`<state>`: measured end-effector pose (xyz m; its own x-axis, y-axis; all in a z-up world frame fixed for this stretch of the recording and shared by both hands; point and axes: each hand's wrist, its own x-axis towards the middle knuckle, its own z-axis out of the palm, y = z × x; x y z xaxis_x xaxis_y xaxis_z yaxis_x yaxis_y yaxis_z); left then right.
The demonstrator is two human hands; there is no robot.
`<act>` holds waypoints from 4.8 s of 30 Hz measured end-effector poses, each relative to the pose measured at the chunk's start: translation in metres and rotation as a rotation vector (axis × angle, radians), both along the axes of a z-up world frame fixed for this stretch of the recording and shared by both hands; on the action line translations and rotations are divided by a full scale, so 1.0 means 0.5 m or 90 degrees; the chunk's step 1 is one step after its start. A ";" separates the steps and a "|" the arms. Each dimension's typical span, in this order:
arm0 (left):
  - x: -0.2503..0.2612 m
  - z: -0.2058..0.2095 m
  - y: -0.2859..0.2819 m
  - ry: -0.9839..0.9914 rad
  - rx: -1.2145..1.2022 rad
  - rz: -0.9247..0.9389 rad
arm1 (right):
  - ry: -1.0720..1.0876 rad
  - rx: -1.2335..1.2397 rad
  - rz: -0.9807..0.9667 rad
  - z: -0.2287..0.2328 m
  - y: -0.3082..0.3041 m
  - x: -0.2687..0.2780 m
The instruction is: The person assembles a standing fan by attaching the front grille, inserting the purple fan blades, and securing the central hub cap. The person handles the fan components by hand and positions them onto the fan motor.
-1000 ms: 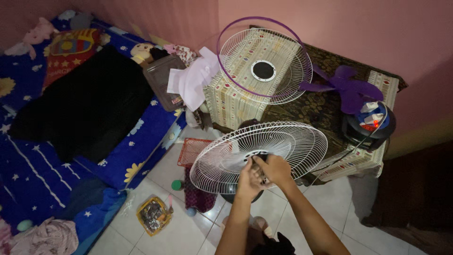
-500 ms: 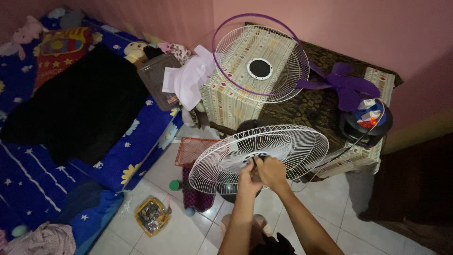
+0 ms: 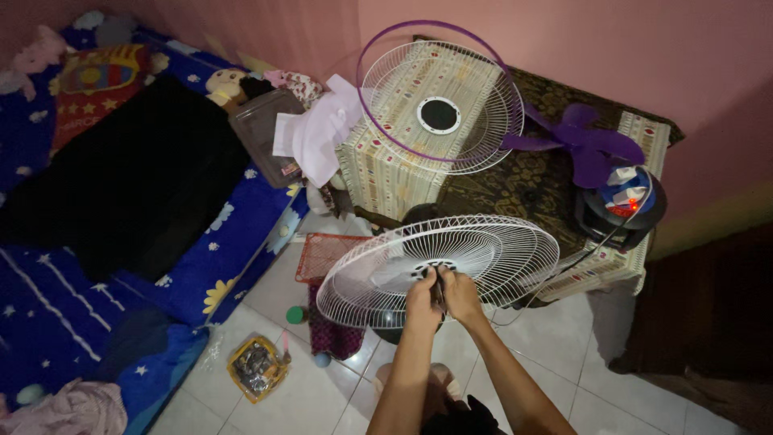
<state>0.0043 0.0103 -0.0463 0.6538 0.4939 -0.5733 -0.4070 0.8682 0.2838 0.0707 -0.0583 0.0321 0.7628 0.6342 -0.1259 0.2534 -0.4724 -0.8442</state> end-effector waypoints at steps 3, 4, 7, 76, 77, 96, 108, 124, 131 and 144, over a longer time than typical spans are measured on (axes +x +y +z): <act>0.008 0.013 0.010 0.028 0.031 -0.002 | 0.103 0.037 -0.025 -0.025 0.005 0.000; 0.007 0.027 0.012 0.064 0.029 -0.009 | 0.138 0.034 -0.044 -0.029 0.008 0.001; 0.003 0.080 0.011 0.163 0.039 -0.034 | 0.228 0.043 -0.089 -0.035 0.011 -0.003; -0.012 0.053 -0.043 -0.239 -0.209 0.076 | -0.134 -0.115 0.052 0.136 -0.004 -0.023; -0.005 0.046 -0.046 -0.226 -0.202 0.094 | -0.138 -0.114 0.051 0.131 -0.006 -0.021; 0.013 0.002 -0.030 -0.104 -0.110 0.058 | -0.008 0.008 -0.048 0.074 -0.007 -0.028; 0.042 -0.043 -0.022 -0.093 -0.047 0.068 | 0.034 0.207 -0.053 0.007 0.001 -0.020; 0.017 0.118 -0.005 0.375 0.321 -0.033 | 0.355 0.115 -0.177 -0.093 0.019 -0.023; 0.038 0.147 -0.015 0.473 0.355 -0.016 | 0.461 0.213 -0.177 -0.082 0.023 -0.006; 0.057 0.135 -0.030 0.668 0.384 -0.009 | 0.511 0.290 -0.164 -0.121 0.019 -0.006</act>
<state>0.0329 -0.0046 0.0212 0.0159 0.8611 -0.5082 0.2723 0.4853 0.8309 0.0675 -0.0487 -0.0282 0.6792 0.5765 -0.4542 -0.5466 -0.0156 -0.8373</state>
